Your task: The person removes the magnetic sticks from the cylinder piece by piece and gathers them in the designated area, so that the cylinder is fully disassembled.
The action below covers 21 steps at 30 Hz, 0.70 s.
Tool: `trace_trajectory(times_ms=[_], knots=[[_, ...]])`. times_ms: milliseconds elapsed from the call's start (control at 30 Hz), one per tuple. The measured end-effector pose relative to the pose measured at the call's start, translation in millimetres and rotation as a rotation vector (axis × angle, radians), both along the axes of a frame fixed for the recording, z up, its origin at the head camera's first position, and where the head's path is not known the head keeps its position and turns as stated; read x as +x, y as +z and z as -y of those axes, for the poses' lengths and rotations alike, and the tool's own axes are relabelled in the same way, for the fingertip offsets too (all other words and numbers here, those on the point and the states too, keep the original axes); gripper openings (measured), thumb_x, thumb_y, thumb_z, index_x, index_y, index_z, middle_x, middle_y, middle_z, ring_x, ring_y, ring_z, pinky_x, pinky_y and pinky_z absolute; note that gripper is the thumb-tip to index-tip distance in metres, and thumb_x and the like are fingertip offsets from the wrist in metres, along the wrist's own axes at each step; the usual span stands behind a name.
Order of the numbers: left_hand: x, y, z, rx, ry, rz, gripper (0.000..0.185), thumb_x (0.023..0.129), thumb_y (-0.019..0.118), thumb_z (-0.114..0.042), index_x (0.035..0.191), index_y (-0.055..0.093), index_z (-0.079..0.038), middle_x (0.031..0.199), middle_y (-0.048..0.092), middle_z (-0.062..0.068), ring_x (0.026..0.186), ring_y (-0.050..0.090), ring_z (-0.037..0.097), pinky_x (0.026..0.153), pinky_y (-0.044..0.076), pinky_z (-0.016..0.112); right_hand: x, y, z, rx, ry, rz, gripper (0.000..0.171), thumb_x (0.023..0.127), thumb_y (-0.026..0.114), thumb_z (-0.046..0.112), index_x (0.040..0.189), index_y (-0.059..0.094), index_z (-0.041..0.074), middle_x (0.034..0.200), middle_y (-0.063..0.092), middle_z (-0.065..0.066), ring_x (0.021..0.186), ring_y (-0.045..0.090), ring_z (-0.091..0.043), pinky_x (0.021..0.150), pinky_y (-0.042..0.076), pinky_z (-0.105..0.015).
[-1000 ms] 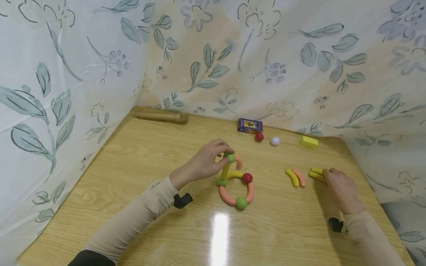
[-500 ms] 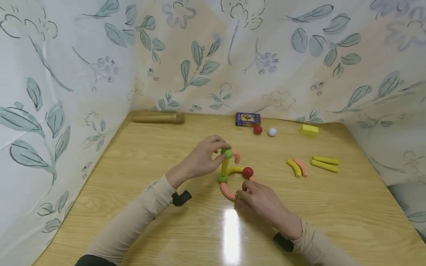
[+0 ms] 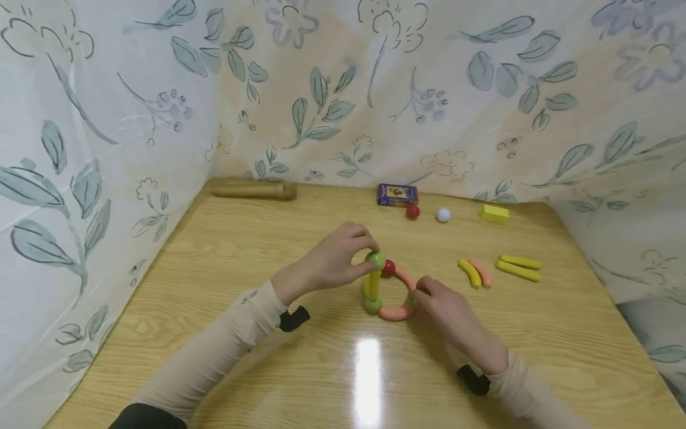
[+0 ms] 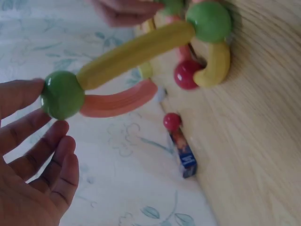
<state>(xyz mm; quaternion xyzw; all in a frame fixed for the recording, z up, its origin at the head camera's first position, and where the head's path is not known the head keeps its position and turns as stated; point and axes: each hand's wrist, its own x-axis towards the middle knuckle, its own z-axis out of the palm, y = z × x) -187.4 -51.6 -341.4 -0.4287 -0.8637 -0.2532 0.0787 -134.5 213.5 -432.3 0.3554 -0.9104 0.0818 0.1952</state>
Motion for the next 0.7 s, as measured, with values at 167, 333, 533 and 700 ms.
trace_trajectory(times_ms=[167, 333, 533, 700], knots=[[0.6, 5.6, -16, -0.101, -0.027, -0.044, 0.023, 0.089, 0.072, -0.033, 0.096, 0.067, -0.011, 0.097, 0.068, 0.000, 0.095, 0.056, 0.017, 0.086, 0.049, 0.030, -25.4, -2.5, -12, -0.031, -0.003, 0.042, 0.026, 0.073, 0.074, -0.011, 0.094, 0.073, 0.006, 0.086, 0.056, -0.004, 0.071, 0.054, -0.012, 0.057, 0.048, -0.023], [2.2, 6.9, -31, -0.147, -0.024, -0.033, 0.030, 0.086, 0.073, -0.039, 0.084, 0.061, -0.012, 0.078, 0.064, 0.001, 0.076, 0.049, 0.014, 0.070, 0.040, 0.025, -51.6, -4.3, -12, -0.099, 0.051, 0.131, 0.023, 0.072, 0.080, -0.004, 0.088, 0.071, 0.009, 0.091, 0.059, -0.004, 0.080, 0.059, -0.015, 0.066, 0.053, -0.028], [2.9, 6.6, -43, -0.159, 0.027, 0.003, 0.034, 0.086, 0.073, -0.041, 0.079, 0.057, -0.012, 0.072, 0.053, -0.003, 0.074, 0.045, 0.013, 0.067, 0.036, 0.024, -73.3, -7.1, -4, -0.138, 0.095, 0.224, 0.022, 0.082, 0.068, -0.010, 0.086, 0.067, 0.011, 0.092, 0.057, -0.002, 0.084, 0.053, -0.013, 0.072, 0.051, -0.030], [2.3, 7.1, -53, -0.157, 0.034, 0.015, 0.031, 0.088, 0.071, -0.040, 0.081, 0.059, -0.013, 0.074, 0.055, -0.004, 0.078, 0.048, 0.014, 0.068, 0.039, 0.024, -75.1, -8.9, 0, -0.135, 0.107, 0.317, 0.022, 0.087, 0.065, -0.004, 0.104, 0.071, 0.009, 0.106, 0.062, -0.007, 0.092, 0.059, -0.018, 0.080, 0.055, -0.036]])
